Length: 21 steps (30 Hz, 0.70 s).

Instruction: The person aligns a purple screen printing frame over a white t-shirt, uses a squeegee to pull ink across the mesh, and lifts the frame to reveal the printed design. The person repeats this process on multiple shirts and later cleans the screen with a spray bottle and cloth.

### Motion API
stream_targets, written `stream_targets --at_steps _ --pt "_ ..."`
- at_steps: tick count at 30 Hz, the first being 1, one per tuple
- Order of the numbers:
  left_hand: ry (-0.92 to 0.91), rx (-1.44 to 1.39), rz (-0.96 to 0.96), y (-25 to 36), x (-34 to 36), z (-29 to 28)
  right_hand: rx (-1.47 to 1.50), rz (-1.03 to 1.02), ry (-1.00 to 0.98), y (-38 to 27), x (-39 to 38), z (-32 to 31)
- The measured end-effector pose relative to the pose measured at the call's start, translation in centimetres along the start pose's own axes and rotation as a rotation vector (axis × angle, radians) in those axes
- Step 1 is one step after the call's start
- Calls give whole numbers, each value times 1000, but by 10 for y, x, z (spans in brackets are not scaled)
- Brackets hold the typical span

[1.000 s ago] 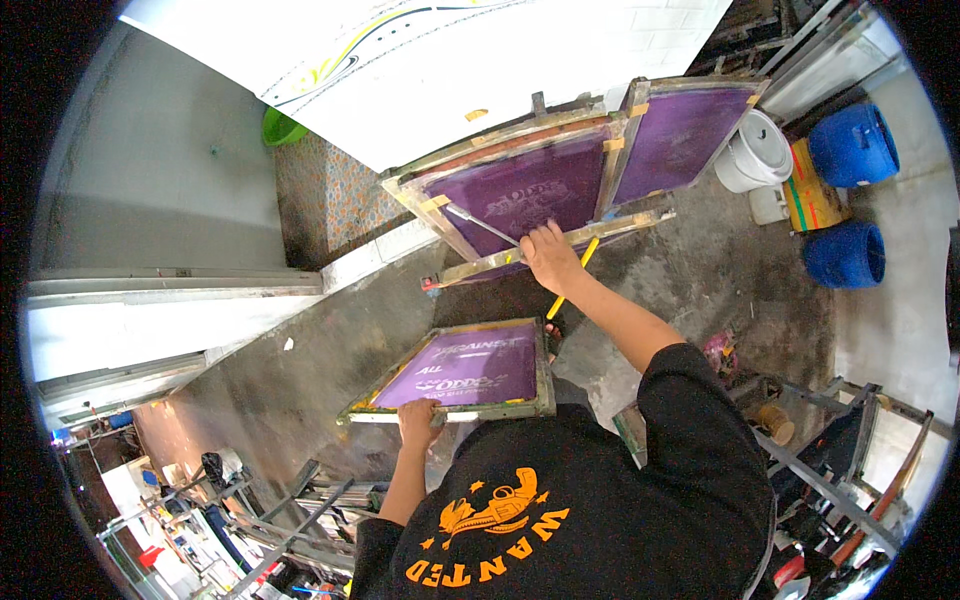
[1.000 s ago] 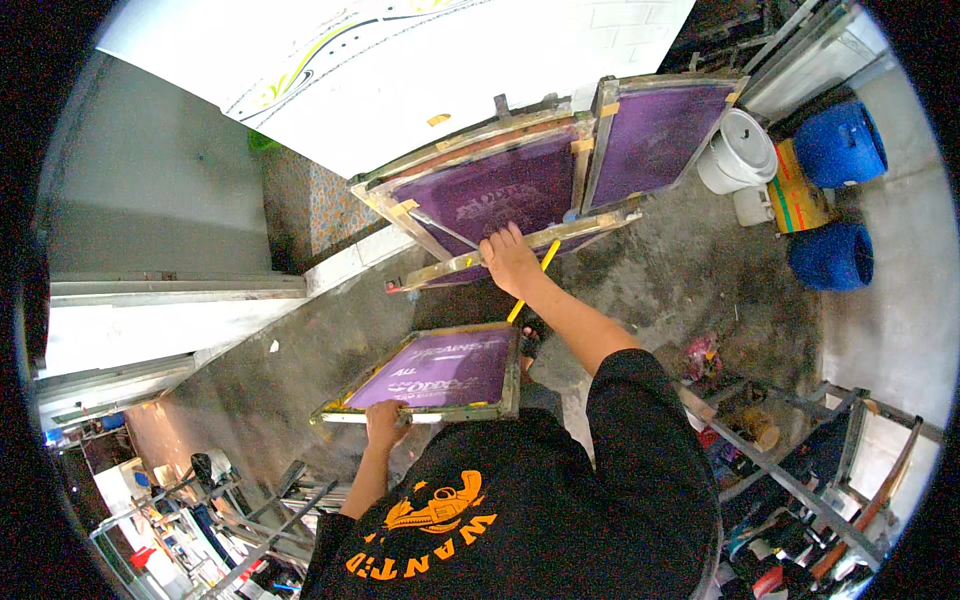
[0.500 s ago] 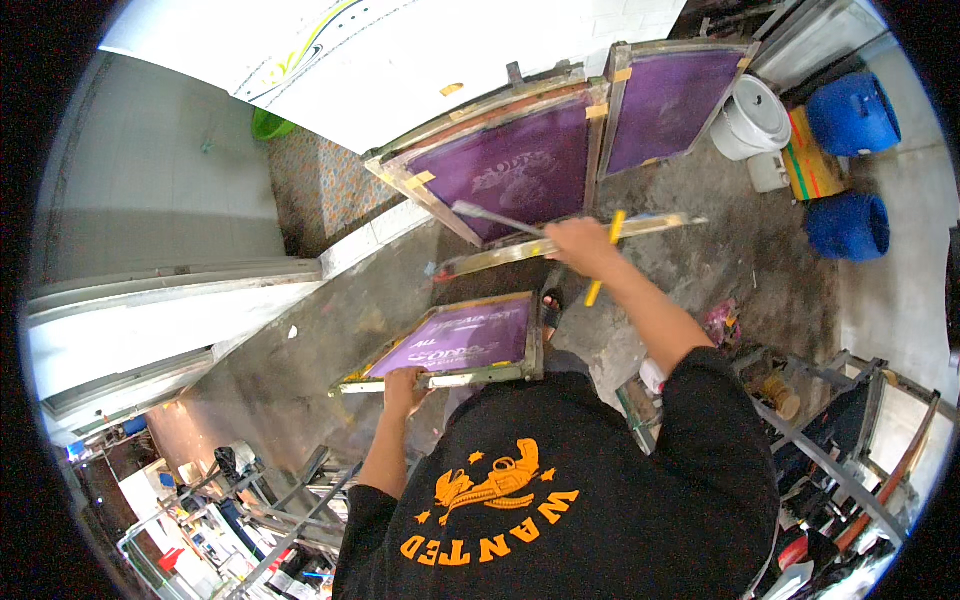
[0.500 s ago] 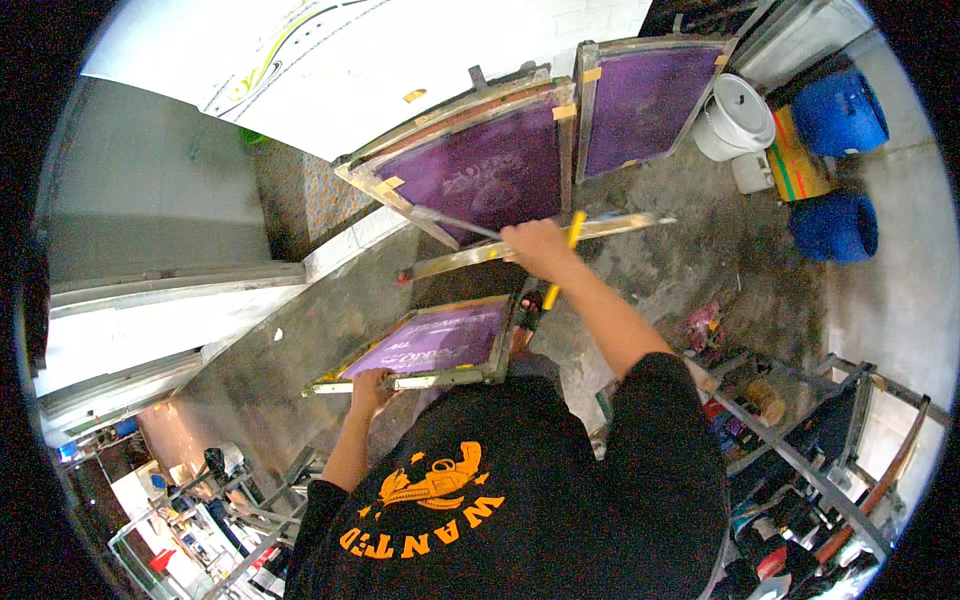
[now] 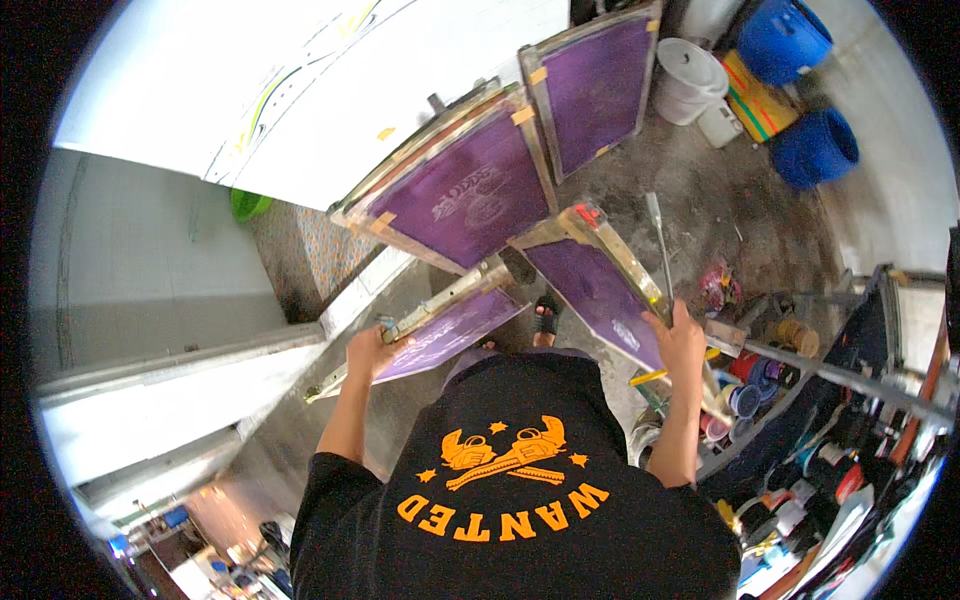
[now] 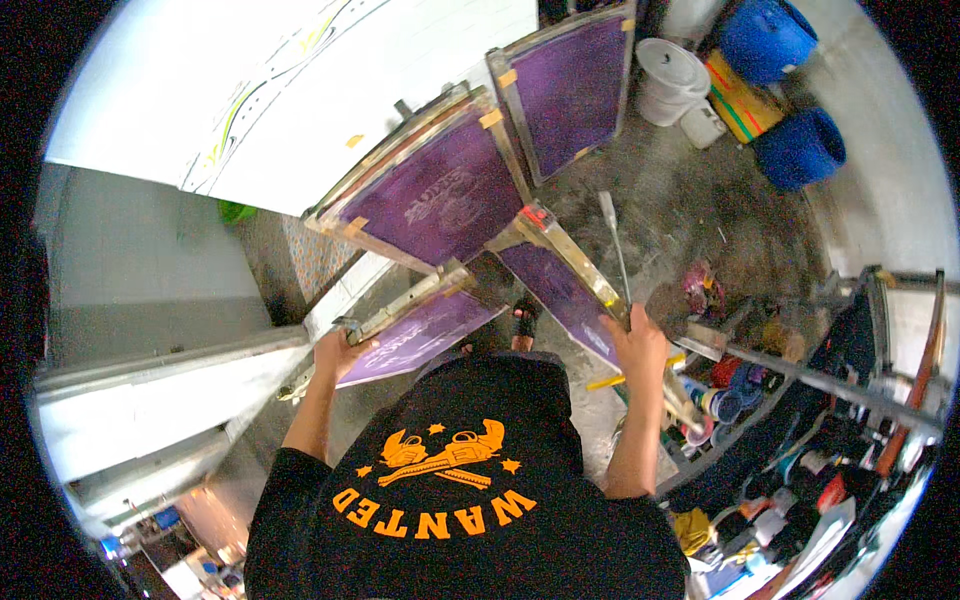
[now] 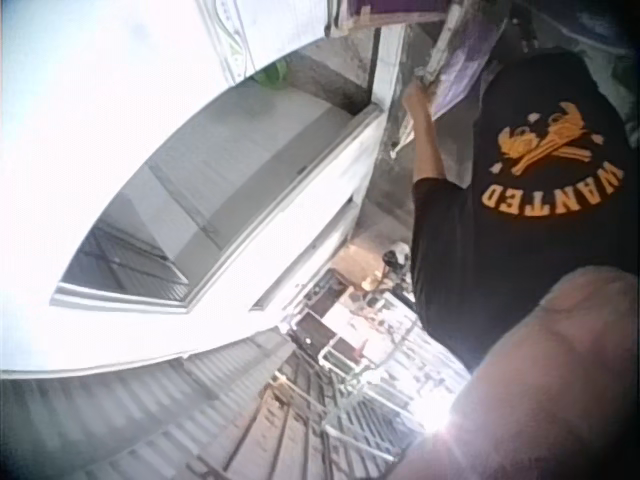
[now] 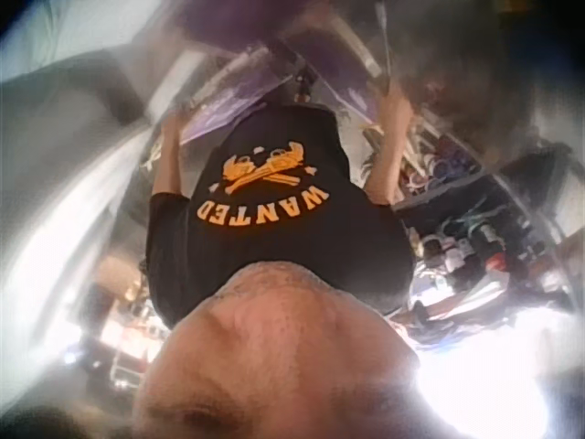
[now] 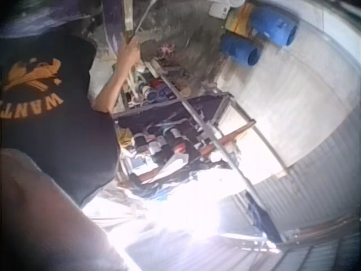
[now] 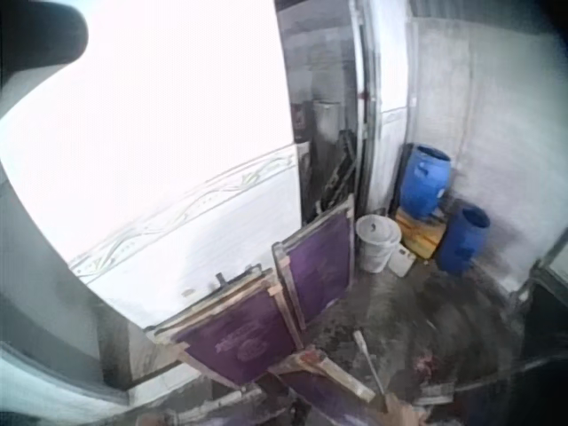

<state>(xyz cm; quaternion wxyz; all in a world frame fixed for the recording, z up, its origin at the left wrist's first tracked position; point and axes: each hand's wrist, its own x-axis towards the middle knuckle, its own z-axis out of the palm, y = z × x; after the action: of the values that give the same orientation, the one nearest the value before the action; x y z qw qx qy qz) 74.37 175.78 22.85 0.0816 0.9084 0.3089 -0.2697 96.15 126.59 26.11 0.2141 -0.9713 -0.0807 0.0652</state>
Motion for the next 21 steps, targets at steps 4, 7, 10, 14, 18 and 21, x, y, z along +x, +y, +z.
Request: stream_targets --at_steps 4,7,10,14,18,21 --pt "53 -66 105 9 55 -12 53 279 45 10 -67 7" --pt "49 -111 167 41 84 -33 139 470 61 10 -104 15" --pt "252 -238 417 59 110 -34 136 568 111 8 -146 31" --pt "123 -282 500 88 149 -48 101 690 178 -23 -180 39" --pt "131 -167 470 107 218 -40 140 822 175 -60 -214 50" --pt "87 -236 470 113 257 -49 87 921 215 -83 -241 62"
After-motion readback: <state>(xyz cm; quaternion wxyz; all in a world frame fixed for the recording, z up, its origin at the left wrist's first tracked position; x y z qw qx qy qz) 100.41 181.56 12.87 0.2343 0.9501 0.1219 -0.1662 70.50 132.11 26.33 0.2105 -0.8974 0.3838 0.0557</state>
